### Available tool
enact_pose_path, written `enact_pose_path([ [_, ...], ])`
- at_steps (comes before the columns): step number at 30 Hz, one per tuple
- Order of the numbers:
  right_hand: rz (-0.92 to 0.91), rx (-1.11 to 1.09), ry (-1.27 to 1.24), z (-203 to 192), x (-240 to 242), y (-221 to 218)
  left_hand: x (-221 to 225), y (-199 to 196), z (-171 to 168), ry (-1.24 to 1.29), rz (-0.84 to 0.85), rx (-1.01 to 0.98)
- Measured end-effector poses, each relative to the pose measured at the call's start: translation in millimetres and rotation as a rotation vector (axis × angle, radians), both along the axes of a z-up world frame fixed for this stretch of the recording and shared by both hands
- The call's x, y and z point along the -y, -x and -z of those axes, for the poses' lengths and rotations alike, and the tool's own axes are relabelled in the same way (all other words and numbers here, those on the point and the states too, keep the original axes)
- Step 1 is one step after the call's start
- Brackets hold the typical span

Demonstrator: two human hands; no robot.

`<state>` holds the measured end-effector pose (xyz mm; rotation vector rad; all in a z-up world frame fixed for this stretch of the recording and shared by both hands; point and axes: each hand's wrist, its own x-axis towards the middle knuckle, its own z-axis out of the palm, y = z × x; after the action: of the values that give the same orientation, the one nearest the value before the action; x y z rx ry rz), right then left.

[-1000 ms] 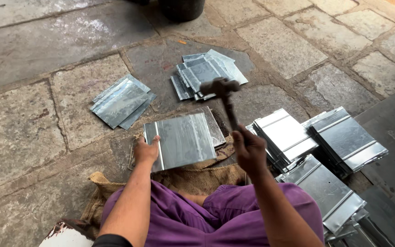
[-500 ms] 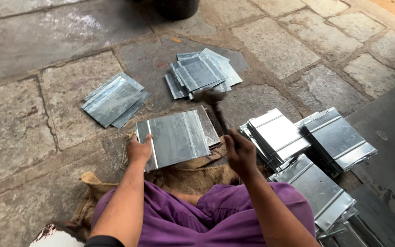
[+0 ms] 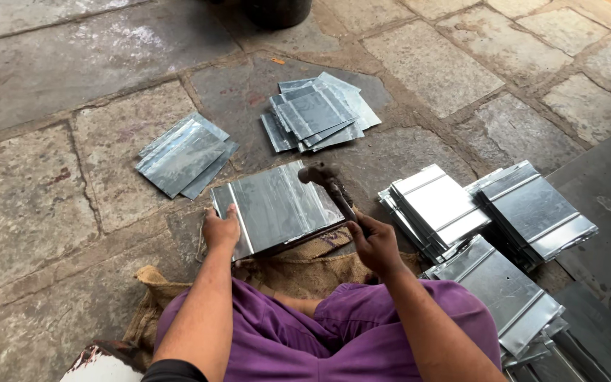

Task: The person sits on a paved floor and uses a hammer to repeatedly strike a rectangular metal sheet placed on a burlap sack. The person holds the sheet with one hand and strikes it with the other, occasionally adjusting its position. Finished sheets are stacked nearby.

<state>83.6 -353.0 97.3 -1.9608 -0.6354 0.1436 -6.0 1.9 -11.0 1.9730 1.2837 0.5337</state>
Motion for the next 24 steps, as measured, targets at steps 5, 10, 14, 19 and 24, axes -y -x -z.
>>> enact_pose_path([
  [5,0.013,-0.239,0.375,-1,-2,-6,-4,-6,2,0.047,-0.008,-0.032],
  [10,0.127,-0.229,0.446,-2,-4,-11,-8,-4,7,0.060,-0.044,0.061],
  [14,0.227,-0.451,0.370,-1,5,-20,-4,2,5,0.124,-0.062,0.112],
  [19,0.270,-0.731,-0.004,9,11,-25,5,9,-12,0.239,-0.094,0.155],
  [24,0.345,-0.817,-0.241,13,18,-33,13,9,-10,0.212,-0.208,0.327],
])
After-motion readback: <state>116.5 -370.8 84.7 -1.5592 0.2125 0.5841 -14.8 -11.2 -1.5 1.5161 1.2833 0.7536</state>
